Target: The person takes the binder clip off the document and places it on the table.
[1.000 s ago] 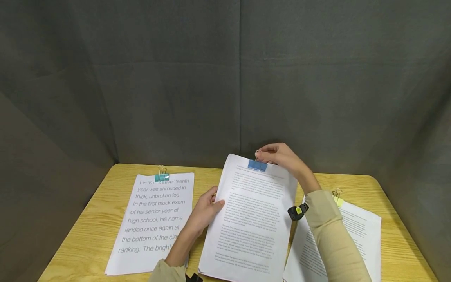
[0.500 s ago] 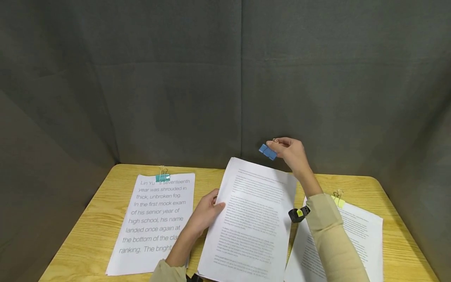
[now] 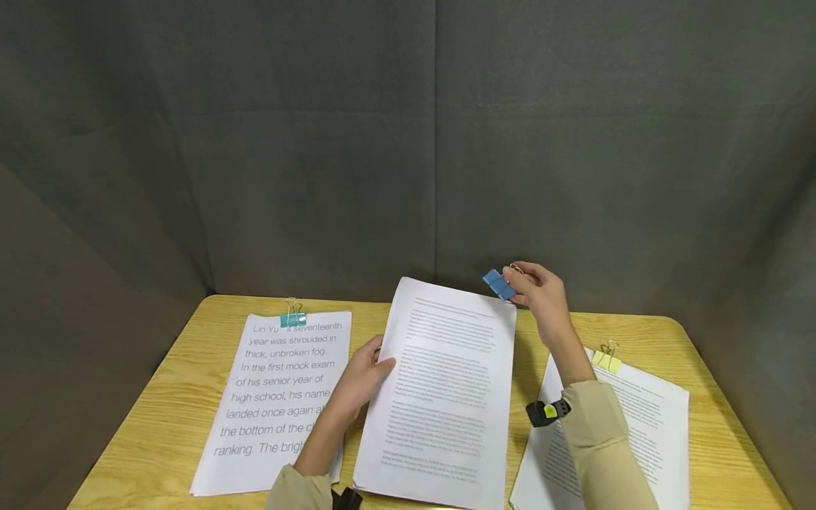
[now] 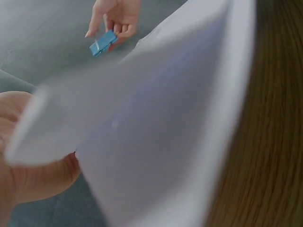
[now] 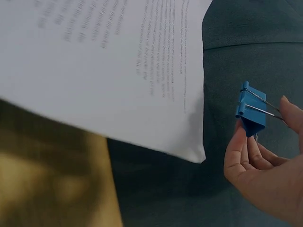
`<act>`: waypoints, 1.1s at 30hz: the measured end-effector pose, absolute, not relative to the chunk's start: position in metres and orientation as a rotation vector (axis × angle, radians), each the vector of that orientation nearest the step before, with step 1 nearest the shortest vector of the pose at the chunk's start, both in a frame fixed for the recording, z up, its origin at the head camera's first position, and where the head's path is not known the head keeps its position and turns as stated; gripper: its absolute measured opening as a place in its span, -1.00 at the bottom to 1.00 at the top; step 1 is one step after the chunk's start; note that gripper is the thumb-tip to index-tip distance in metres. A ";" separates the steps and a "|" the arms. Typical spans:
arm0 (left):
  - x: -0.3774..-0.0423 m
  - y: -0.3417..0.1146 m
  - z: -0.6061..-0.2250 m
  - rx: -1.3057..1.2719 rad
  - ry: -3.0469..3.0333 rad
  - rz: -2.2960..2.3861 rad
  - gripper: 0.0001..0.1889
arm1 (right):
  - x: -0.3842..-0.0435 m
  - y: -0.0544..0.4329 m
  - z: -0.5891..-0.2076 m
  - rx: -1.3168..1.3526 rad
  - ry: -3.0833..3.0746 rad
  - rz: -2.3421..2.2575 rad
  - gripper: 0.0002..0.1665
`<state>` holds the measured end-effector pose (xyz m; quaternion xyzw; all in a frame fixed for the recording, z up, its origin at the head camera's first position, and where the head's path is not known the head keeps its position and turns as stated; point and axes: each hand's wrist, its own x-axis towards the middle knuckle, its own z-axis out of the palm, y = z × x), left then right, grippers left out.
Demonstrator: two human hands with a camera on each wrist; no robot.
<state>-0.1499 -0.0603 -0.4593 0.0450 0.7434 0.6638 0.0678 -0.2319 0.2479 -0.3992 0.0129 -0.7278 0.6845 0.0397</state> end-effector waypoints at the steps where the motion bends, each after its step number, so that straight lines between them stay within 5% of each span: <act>1: -0.150 -0.061 -0.459 0.127 2.243 2.001 -0.60 | -0.230 0.248 -0.402 0.009 -2.202 2.128 -0.50; 5: -0.152 -0.063 -0.460 0.097 2.254 2.002 -0.60 | -0.219 0.252 -0.416 -0.096 -2.167 2.200 -0.59; 13: -0.154 -0.064 -0.465 0.080 2.271 1.991 -0.57 | -0.202 0.254 -0.446 -0.191 -2.300 2.172 -0.23; 33: -0.160 -0.076 -0.473 -0.009 2.327 1.927 -0.55 | -0.178 0.262 -0.482 -0.377 -2.580 2.267 -0.26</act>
